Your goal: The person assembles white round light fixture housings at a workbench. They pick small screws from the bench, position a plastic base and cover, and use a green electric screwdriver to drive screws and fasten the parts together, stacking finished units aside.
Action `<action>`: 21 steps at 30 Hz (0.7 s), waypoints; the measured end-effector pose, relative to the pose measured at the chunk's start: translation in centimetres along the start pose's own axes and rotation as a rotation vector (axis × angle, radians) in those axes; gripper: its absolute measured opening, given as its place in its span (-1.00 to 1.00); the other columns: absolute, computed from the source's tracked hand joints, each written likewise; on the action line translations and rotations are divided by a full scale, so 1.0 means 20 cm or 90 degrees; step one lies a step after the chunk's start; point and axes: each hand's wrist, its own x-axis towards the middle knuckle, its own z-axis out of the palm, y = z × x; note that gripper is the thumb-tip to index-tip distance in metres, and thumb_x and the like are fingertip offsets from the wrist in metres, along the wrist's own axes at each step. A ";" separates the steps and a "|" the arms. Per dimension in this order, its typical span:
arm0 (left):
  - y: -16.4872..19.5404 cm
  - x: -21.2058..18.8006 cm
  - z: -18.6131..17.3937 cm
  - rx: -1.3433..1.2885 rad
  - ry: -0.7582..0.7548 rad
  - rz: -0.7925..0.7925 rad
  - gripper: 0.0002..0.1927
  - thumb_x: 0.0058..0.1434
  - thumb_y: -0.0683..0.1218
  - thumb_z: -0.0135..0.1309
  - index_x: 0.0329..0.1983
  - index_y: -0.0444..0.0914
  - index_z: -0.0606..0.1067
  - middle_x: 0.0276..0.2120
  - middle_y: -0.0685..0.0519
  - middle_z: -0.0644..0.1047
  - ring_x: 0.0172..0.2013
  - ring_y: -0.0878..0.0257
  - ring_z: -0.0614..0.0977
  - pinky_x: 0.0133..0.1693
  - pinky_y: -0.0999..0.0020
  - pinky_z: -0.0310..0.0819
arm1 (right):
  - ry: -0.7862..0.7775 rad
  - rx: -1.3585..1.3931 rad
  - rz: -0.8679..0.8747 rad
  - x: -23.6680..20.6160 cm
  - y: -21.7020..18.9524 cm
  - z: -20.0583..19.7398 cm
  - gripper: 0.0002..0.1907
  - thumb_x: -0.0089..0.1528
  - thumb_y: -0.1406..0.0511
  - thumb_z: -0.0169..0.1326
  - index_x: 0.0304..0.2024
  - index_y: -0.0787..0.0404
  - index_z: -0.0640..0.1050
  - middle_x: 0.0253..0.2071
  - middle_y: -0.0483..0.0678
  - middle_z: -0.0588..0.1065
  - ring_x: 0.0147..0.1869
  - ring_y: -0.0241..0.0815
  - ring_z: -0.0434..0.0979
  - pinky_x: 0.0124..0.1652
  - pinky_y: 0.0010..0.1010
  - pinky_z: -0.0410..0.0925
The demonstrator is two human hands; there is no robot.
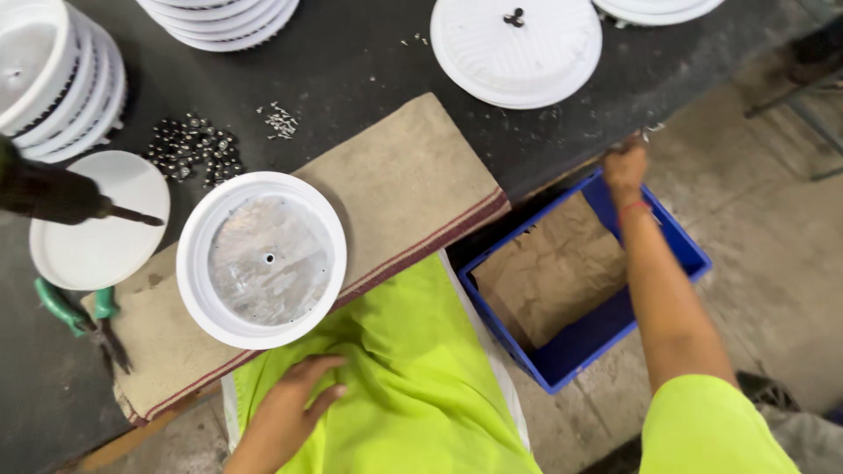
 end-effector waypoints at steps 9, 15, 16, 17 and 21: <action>-0.77 -0.37 0.04 0.090 0.073 -0.261 -0.52 0.08 0.00 0.26 0.09 -0.15 0.52 -0.01 -0.08 0.60 -0.07 0.03 0.70 -0.04 0.20 0.56 | -0.228 -0.180 -0.196 0.30 0.08 0.10 -0.64 0.40 0.31 0.08 0.23 0.30 0.50 0.28 0.19 0.50 0.42 0.17 0.39 0.38 -0.12 0.18; -0.96 -0.28 0.11 0.002 0.058 -0.286 -0.46 0.07 -0.01 0.31 0.17 -0.07 0.52 -0.01 0.00 0.62 0.00 0.15 0.73 0.01 0.25 0.62 | -0.260 -0.198 -0.143 0.38 0.04 0.20 -0.64 0.41 0.31 0.08 0.24 0.30 0.50 0.29 0.18 0.50 0.42 0.16 0.40 0.38 -0.13 0.20; -0.97 -0.25 0.11 0.008 0.069 -0.257 -0.46 0.06 -0.01 0.32 0.15 -0.08 0.53 -0.02 0.00 0.63 0.01 0.14 0.72 0.02 0.26 0.62 | -0.262 -0.192 -0.140 0.40 0.04 0.20 -0.64 0.41 0.31 0.08 0.24 0.30 0.50 0.29 0.18 0.50 0.42 0.16 0.40 0.38 -0.13 0.20; -0.98 -0.23 0.12 0.014 0.076 -0.228 -0.47 0.05 -0.02 0.34 0.14 -0.08 0.54 -0.03 -0.01 0.64 0.02 0.13 0.71 0.03 0.26 0.62 | -0.263 -0.193 -0.133 0.40 0.05 0.20 -0.64 0.41 0.31 0.08 0.24 0.30 0.50 0.29 0.18 0.50 0.42 0.16 0.40 0.38 -0.13 0.20; -1.00 -0.11 0.12 0.009 0.018 -0.356 -0.43 0.05 0.00 0.35 0.17 -0.05 0.53 0.01 0.01 0.62 0.05 0.15 0.71 0.06 0.28 0.61 | -0.261 -0.182 -0.120 0.45 0.07 0.22 -0.64 0.41 0.31 0.08 0.25 0.29 0.49 0.30 0.18 0.49 0.42 0.15 0.40 0.38 -0.14 0.21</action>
